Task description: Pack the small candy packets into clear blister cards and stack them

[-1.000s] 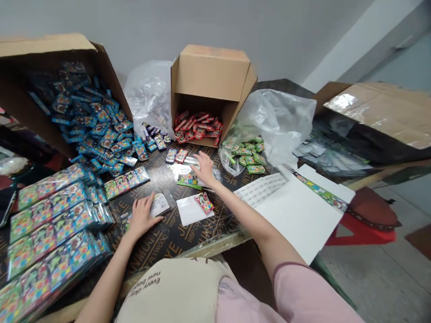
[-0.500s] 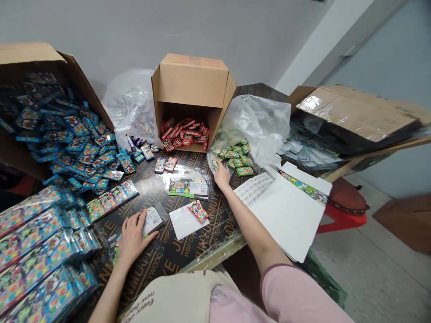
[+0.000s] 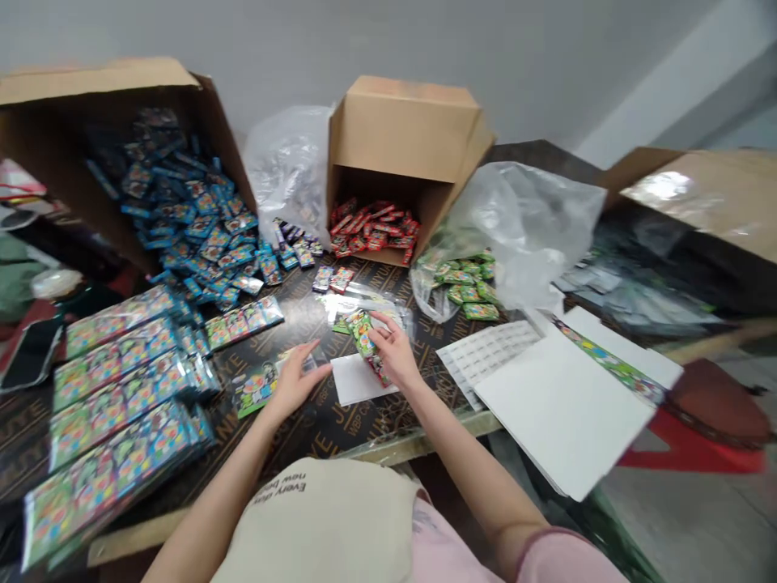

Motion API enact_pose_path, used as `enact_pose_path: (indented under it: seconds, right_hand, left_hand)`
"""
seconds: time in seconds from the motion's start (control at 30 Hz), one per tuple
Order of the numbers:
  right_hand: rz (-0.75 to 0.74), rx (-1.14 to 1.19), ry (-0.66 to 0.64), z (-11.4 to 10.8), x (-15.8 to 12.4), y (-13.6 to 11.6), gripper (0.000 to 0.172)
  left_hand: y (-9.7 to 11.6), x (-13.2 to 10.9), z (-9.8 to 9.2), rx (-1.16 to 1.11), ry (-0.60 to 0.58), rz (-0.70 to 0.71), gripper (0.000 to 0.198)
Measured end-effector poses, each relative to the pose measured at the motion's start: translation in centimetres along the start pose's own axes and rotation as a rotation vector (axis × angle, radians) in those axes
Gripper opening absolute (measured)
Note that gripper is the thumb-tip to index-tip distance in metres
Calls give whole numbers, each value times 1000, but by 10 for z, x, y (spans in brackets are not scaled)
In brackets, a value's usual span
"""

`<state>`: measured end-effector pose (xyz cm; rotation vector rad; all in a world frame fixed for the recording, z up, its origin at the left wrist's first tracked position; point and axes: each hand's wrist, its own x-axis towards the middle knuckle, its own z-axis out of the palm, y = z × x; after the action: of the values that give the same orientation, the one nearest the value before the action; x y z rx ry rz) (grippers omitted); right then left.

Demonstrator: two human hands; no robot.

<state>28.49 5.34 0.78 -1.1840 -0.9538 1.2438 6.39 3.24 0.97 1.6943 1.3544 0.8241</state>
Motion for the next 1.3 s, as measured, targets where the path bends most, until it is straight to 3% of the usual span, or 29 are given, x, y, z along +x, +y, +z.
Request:
enact_pose_path:
  seconds: [0.13,0.2,0.33,0.4,0.53,0.7,0.83,0.93,1.07,1.17,1.3]
  right_hand:
    - [-47,-140,-217,40,-30,-1,51]
    - [-164,-314,-326,42,-36,-6,53]
    - [-399,-537,-578,36,-39,-19,89]
    - [-429,-562,-653,36,-40,-23,93]
    - [-462,-540,-622,43,-45,-23,81]
    - [-518,-538,-445,46,-47,-20,72]
    - [-668,-841,-310,49,-44,-21,65]
    - [-777,-1022,-479,54,-45,-21,73]
    - [-831,-853,-720,58,-43,-21,97]
    - [-766,-731,-708,55,-39,-22,110]
    - [-698,-728,-671,50,-36,-24,97]
  left_hand:
    - [22,6,4,-538,50,-174,36]
    - [23,2,-3,-669,65,-257,32]
    - [21,-11,-20,-788,34,-393,33]
    - [22,-14,-23,-797,25,-403,32]
    - [27,-18,-19,-806,7,-399,31]
    - [33,-23,-13,-913,-80,-491,40]
    - [35,-25,-10,-787,96,-460,46]
    - [35,-26,-5,-703,101,-343,43]
    - [36,-30,-1,-827,-2,-381,23]
    - [38,-32,-6,-1016,-86,-511,28]
    - [29,-28,-17,-986,-203,-518,41]
